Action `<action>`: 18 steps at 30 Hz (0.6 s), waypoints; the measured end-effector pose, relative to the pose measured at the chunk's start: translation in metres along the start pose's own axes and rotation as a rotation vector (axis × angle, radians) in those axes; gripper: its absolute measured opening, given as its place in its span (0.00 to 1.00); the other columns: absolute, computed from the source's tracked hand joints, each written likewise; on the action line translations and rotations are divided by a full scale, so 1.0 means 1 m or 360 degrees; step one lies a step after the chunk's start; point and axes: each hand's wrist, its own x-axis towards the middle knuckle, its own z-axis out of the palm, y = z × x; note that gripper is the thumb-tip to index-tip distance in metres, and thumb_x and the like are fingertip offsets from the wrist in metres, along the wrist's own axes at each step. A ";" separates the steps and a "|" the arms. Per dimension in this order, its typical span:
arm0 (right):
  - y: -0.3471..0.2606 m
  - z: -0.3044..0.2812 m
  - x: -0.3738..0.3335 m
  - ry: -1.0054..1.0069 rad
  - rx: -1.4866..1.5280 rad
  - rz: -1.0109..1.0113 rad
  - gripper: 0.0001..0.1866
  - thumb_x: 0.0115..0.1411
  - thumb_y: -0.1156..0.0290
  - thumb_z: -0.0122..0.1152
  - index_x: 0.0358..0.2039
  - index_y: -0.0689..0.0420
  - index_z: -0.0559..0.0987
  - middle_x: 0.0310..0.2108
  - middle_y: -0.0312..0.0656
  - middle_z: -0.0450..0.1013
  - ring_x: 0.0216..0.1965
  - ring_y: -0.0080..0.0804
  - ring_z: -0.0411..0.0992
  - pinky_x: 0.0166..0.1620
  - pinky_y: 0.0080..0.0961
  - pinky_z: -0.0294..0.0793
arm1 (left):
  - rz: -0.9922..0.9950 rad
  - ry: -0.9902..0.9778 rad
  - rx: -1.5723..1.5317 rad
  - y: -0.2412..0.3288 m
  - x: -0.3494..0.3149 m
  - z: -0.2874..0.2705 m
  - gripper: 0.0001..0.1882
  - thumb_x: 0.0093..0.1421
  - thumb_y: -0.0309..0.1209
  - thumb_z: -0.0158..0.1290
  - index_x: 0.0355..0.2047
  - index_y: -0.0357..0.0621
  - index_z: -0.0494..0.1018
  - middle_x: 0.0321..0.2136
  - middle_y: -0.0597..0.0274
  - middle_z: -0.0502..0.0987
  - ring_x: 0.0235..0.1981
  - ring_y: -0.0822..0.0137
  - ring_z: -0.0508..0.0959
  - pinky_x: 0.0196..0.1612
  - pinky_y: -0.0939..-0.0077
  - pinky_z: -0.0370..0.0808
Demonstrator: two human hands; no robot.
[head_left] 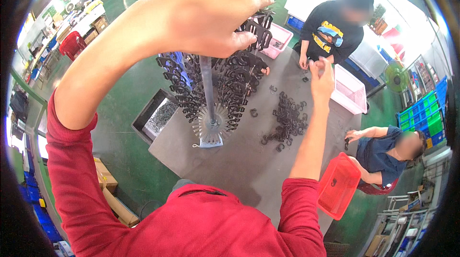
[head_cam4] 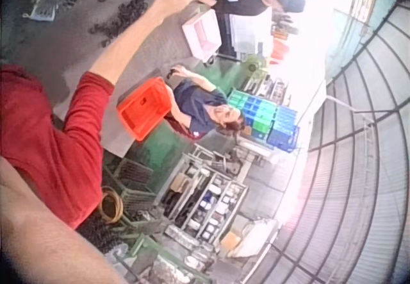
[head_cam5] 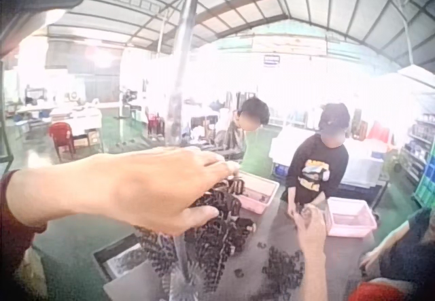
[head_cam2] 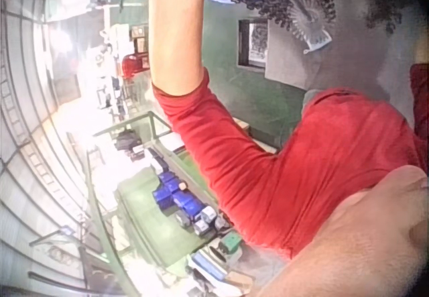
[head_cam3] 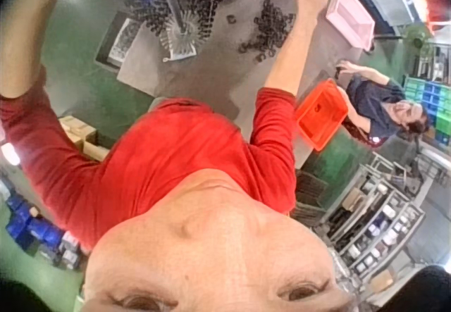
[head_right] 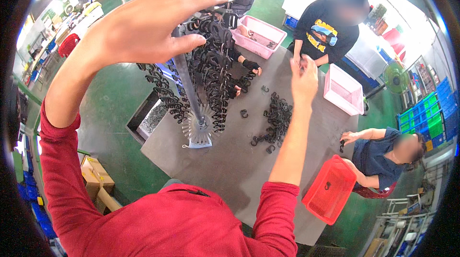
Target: The person walks to a table and begins removing black plastic hangers from a vertical hanging rack. They place the hangers onto the table and into a red bin while other people work nearby.
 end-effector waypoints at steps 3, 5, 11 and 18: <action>-0.097 -0.004 -0.008 0.0176 0.0794 -0.0167 0.13 0.56 0.69 0.61 0.41 0.58 0.75 0.34 0.40 0.73 0.31 0.26 0.72 0.36 0.24 0.71 | 0.0037 0.0119 0.0182 0.001 -0.001 0.007 0.27 0.53 0.32 0.56 0.54 0.43 0.65 0.50 0.49 0.70 0.51 0.53 0.70 0.54 0.63 0.66; -0.131 0.004 -0.010 0.0334 0.0809 -0.0607 0.12 0.54 0.69 0.62 0.38 0.58 0.75 0.31 0.41 0.72 0.28 0.31 0.72 0.31 0.24 0.71 | 0.0107 0.0202 0.0246 -0.002 -0.001 0.013 0.26 0.53 0.31 0.56 0.53 0.42 0.66 0.49 0.49 0.70 0.50 0.53 0.70 0.54 0.63 0.66; -0.196 0.014 -0.019 0.0391 0.0637 -0.0625 0.09 0.54 0.66 0.61 0.33 0.56 0.76 0.26 0.40 0.75 0.26 0.38 0.74 0.29 0.28 0.71 | 0.0152 0.0074 0.0110 -0.004 0.006 0.004 0.25 0.51 0.26 0.53 0.51 0.36 0.66 0.46 0.47 0.71 0.47 0.50 0.72 0.51 0.64 0.68; -0.191 0.001 -0.019 -0.0350 0.1870 0.0051 0.09 0.59 0.69 0.58 0.32 0.62 0.79 0.27 0.39 0.77 0.28 0.22 0.75 0.32 0.19 0.74 | 0.0027 0.0062 -0.0005 0.008 0.011 0.009 0.18 0.48 0.17 0.43 0.40 0.27 0.72 0.37 0.40 0.75 0.37 0.48 0.77 0.42 0.66 0.73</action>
